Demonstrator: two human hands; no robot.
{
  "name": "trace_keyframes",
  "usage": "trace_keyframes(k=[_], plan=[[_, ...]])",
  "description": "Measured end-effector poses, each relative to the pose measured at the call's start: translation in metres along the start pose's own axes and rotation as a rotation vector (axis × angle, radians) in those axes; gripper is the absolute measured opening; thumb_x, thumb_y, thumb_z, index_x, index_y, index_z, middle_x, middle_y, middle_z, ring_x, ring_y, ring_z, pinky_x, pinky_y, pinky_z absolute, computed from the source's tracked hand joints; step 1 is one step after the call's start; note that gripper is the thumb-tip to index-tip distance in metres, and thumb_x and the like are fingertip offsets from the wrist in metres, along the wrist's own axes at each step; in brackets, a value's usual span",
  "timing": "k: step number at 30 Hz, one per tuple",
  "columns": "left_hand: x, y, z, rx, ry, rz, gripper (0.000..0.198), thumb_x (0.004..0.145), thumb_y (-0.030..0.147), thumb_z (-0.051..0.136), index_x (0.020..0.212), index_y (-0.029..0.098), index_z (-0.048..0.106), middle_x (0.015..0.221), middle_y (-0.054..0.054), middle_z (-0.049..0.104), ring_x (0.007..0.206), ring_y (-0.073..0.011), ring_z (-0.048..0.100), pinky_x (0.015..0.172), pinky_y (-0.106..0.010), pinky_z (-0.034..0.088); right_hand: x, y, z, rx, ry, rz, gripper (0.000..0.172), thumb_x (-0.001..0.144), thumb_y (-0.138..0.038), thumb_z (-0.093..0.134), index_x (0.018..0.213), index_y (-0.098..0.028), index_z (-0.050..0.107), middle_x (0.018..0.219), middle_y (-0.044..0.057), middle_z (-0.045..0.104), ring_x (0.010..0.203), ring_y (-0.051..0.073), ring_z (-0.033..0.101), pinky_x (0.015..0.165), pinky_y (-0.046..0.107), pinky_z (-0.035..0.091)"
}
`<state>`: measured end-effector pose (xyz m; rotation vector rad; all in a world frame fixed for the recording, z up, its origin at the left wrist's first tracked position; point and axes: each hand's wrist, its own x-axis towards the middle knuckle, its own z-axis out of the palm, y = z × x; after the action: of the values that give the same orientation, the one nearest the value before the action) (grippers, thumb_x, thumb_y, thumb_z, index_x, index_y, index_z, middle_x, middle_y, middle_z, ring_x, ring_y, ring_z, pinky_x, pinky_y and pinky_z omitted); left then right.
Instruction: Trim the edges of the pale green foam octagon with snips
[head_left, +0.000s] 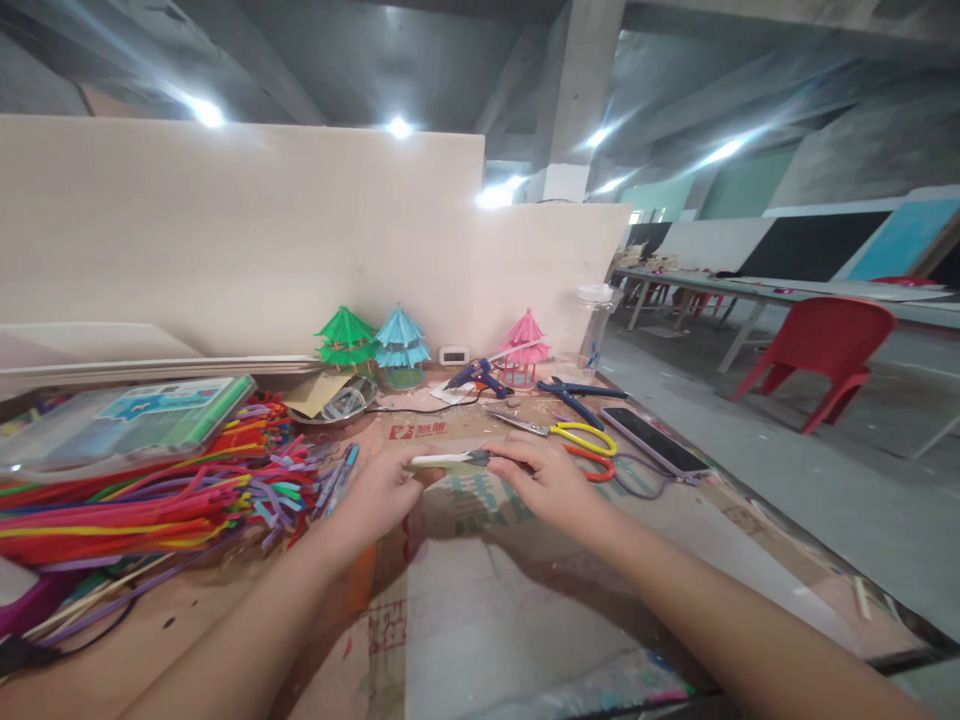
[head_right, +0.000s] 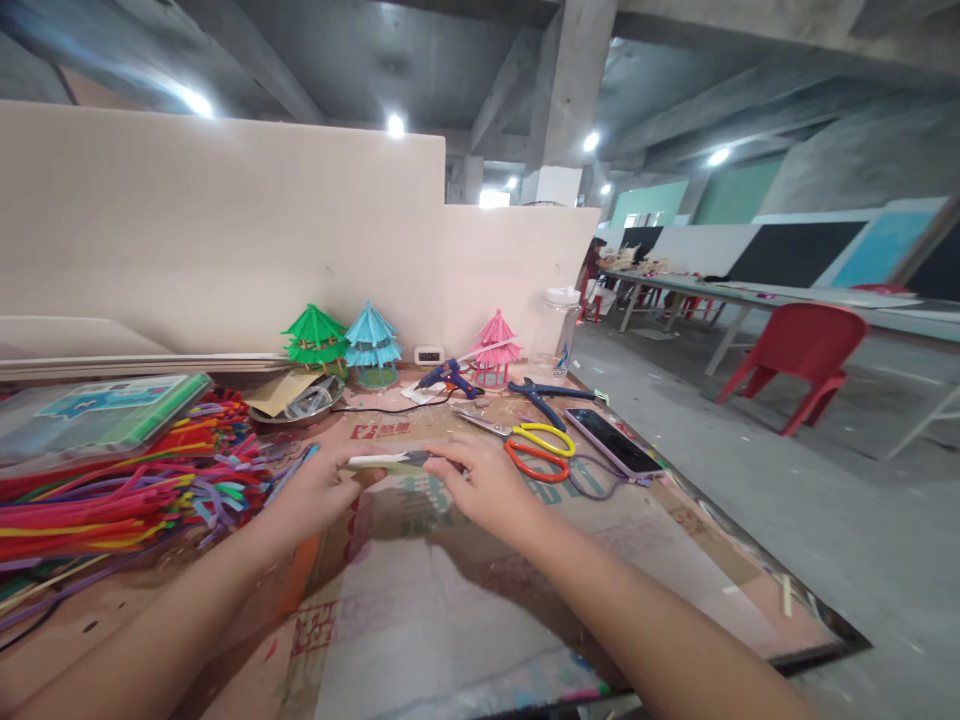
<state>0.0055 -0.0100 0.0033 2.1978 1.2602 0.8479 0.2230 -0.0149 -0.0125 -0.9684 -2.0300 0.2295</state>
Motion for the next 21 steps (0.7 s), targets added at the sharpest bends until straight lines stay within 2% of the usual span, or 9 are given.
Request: trace_keyframes(k=[7,13,21], plan=[[-0.002,-0.002,0.007,-0.003,0.052,0.048,0.021,0.072,0.019,0.052,0.082,0.018,0.070,0.084,-0.005,0.072,0.080,-0.0204,0.064,0.077,-0.030,0.047,-0.003,-0.004,0.002,-0.042,-0.062,-0.024,0.026,0.089,-0.031,0.048,0.100,-0.020,0.069,0.085,0.006,0.067,0.080,0.019,0.061,0.073,0.031,0.047],[-0.003,0.000,0.011,-0.062,-0.018,0.019,0.020,0.074,0.018,0.050,0.081,0.016,0.068,0.086,-0.005,0.071,0.080,-0.0197,0.062,0.071,-0.028,0.047,-0.003,-0.004,0.004,-0.046,-0.069,-0.037,0.029,0.091,-0.033,0.045,0.100,-0.020,0.069,0.080,0.006,0.065,0.077,0.018,0.060,0.071,0.030,0.046],[-0.001,0.006,0.012,-0.109,-0.061,-0.033,0.019,0.074,0.023,0.052,0.077,0.013,0.067,0.070,-0.002,0.067,0.065,-0.0156,0.057,0.061,-0.024,0.044,-0.002,-0.007,0.005,-0.028,-0.010,-0.054,0.028,0.091,-0.030,0.045,0.095,-0.019,0.070,0.077,0.006,0.066,0.074,0.018,0.061,0.068,0.029,0.048]])
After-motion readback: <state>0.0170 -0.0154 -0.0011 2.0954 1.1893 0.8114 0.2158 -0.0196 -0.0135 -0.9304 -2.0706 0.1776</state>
